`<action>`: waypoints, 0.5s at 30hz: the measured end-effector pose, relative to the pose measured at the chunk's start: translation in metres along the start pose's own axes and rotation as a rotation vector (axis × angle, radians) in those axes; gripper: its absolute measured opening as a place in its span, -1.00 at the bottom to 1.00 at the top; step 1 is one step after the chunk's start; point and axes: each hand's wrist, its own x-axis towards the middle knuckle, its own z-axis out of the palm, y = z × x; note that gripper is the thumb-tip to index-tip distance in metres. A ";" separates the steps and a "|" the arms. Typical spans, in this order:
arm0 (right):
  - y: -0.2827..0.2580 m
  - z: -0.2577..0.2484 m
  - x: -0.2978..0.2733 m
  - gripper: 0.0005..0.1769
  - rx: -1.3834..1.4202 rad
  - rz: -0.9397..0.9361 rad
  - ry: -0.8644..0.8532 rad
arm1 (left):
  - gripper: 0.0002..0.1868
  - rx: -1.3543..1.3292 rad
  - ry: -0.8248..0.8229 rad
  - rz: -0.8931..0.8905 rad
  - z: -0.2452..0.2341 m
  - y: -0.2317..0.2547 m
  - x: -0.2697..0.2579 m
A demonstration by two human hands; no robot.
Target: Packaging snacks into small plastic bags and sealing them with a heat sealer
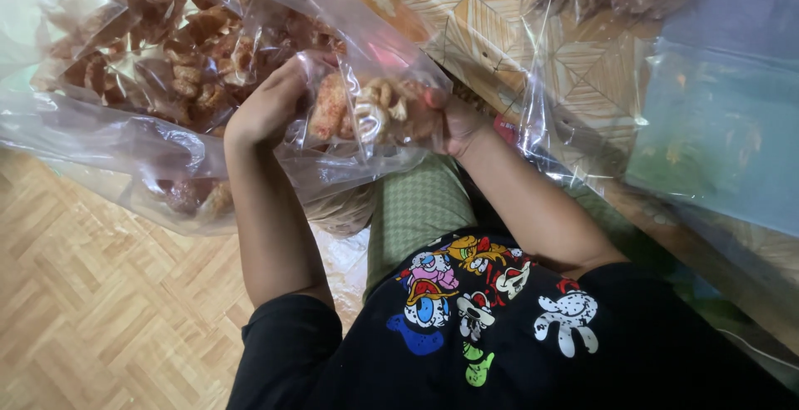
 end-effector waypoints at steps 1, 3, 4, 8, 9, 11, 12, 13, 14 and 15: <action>0.001 0.010 0.002 -0.29 -0.058 -0.061 -0.091 | -0.36 0.113 0.022 0.034 0.010 0.013 -0.001; 0.001 0.018 0.006 -0.43 -0.118 -0.123 -0.183 | 0.05 0.226 0.045 0.069 0.026 0.030 -0.006; 0.000 0.017 0.007 -0.41 -0.143 -0.162 -0.014 | 0.02 0.253 0.046 0.076 0.030 0.034 -0.009; 0.004 0.032 0.014 -0.16 -0.284 -0.208 0.184 | -0.05 0.478 0.031 0.019 0.030 0.014 -0.001; 0.005 0.035 0.013 -0.16 -0.283 -0.205 0.182 | -0.05 0.478 0.033 0.018 0.033 0.009 0.000; 0.005 0.040 0.011 -0.14 -0.335 -0.210 0.278 | 0.25 0.679 0.202 0.028 0.040 -0.001 0.002; 0.004 0.035 0.010 -0.14 -0.334 -0.211 0.278 | 0.25 0.679 0.201 0.027 0.037 -0.006 0.003; 0.003 0.030 0.008 -0.06 -0.335 -0.184 0.206 | 0.13 0.634 0.194 0.128 0.035 -0.012 0.006; 0.002 0.025 0.006 0.02 -0.336 -0.158 0.134 | 0.04 0.587 0.186 0.228 0.033 -0.017 0.008; 0.001 0.024 0.006 0.02 -0.335 -0.161 0.135 | 0.04 0.587 0.183 0.228 0.035 -0.014 0.007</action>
